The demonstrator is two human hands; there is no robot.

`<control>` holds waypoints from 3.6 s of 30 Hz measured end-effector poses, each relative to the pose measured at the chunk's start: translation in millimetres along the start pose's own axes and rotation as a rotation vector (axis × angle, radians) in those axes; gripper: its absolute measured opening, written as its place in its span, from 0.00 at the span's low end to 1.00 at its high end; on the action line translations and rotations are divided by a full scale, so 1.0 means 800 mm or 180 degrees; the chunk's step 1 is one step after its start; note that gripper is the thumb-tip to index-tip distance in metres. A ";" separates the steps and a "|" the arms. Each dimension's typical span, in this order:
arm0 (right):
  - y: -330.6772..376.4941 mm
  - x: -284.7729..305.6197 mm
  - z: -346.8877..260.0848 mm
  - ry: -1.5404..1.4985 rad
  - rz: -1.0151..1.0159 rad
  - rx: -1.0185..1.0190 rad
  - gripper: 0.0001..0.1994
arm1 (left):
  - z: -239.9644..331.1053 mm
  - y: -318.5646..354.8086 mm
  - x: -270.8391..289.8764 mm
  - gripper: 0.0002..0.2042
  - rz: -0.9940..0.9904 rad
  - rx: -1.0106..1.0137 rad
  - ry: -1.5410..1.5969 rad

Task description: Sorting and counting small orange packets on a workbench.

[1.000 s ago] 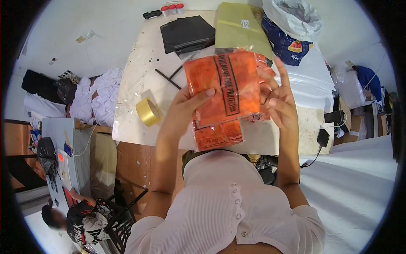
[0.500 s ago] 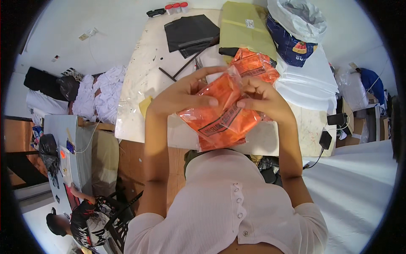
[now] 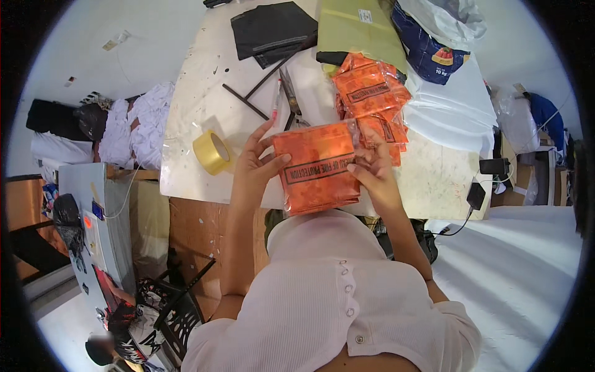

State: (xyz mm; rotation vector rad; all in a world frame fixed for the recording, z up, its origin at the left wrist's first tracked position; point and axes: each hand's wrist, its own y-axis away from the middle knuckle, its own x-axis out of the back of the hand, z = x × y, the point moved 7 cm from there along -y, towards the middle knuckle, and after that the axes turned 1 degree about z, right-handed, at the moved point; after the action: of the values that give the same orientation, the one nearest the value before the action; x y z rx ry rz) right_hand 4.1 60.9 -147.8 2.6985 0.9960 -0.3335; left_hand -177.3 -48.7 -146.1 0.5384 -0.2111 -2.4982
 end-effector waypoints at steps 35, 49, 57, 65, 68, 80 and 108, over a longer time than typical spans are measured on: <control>-0.026 -0.072 0.016 0.4565 -0.0118 0.1639 0.23 | -0.040 0.003 -0.067 0.25 0.0426 -0.1481 -0.4571; -0.097 0.015 -0.035 0.2378 0.0595 0.1757 0.19 | -0.017 0.025 -0.071 0.25 0.0338 -0.1609 -0.4601; -0.214 0.167 -0.019 0.4442 0.1799 0.1046 0.23 | -0.012 0.053 -0.107 0.20 -0.0889 -0.2279 -0.4489; -0.200 0.153 -0.049 0.3318 0.1126 0.1137 0.17 | -0.030 0.056 -0.095 0.21 -0.0886 -0.2232 -0.4687; -0.179 0.125 -0.097 0.2924 0.0650 0.1088 0.14 | -0.023 0.060 -0.097 0.21 -0.0945 -0.2200 -0.4696; -0.002 -0.102 -0.243 0.4921 -0.1384 0.3920 0.12 | 0.170 0.027 -0.171 0.29 -0.0473 -0.2480 -0.3821; -0.014 -0.016 -0.022 0.1910 -0.0586 -0.0167 0.30 | -0.021 0.064 0.018 0.13 -0.0079 0.0910 -0.1978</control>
State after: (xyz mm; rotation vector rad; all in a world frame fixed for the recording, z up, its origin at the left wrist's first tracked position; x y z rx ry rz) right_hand -10.4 67.2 -129.3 2.7111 1.3798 0.4993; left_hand -155.3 -99.6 -152.9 -0.1508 -0.8075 -2.6031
